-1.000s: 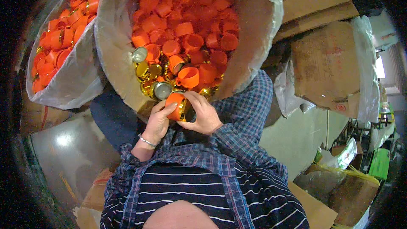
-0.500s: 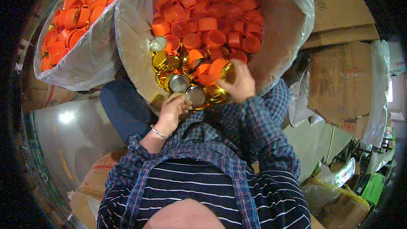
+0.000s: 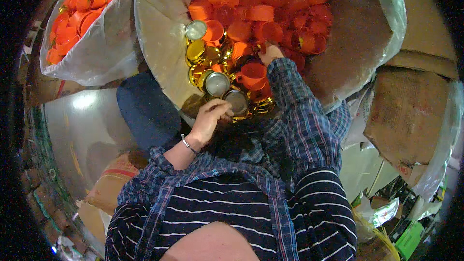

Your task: The person sits on the floor and repeatedly picks orange plastic cups and gold metallic discs from a large bag. They press each disc into the base of a cup and place the assembled unit into a second bag. The process continues with multiple items handled one at a time.

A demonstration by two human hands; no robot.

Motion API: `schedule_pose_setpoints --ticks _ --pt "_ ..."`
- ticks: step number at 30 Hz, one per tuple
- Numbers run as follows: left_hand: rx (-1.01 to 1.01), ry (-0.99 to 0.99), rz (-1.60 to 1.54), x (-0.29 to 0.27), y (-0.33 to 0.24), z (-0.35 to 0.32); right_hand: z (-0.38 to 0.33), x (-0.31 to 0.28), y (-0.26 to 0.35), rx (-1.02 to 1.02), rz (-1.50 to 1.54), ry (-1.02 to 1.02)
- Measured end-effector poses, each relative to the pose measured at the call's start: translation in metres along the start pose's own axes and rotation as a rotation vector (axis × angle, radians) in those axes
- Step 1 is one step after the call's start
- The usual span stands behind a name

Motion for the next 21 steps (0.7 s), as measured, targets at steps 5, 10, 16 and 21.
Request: schedule_pose_setpoints --ticks 5,10,16,21 --pt "0.253 -0.257 -0.092 -0.035 -0.047 -0.007 -0.038 -0.048 0.032 -0.175 0.599 -0.228" --pt "0.244 -0.113 -0.366 -0.02 -0.06 -0.01 -0.146 -0.035 0.099 -0.071 1.705 0.158" --pt "0.106 -0.118 -0.371 -0.025 -0.049 -0.017 -0.15 0.013 0.085 -0.064 0.877 0.016" --pt "0.299 -0.252 -0.538 -0.052 -0.061 -0.022 -0.156 0.063 0.06 -0.025 -0.09 0.043"
Point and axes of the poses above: each hand's wrist, its own z-axis towards the middle knuckle, its own x-axis out of the palm, y = z × x, the point moved 10 cm from there along z, towards the middle knuckle, and after that the axes turned 8 degrees about -x, right-handed, at the moved point
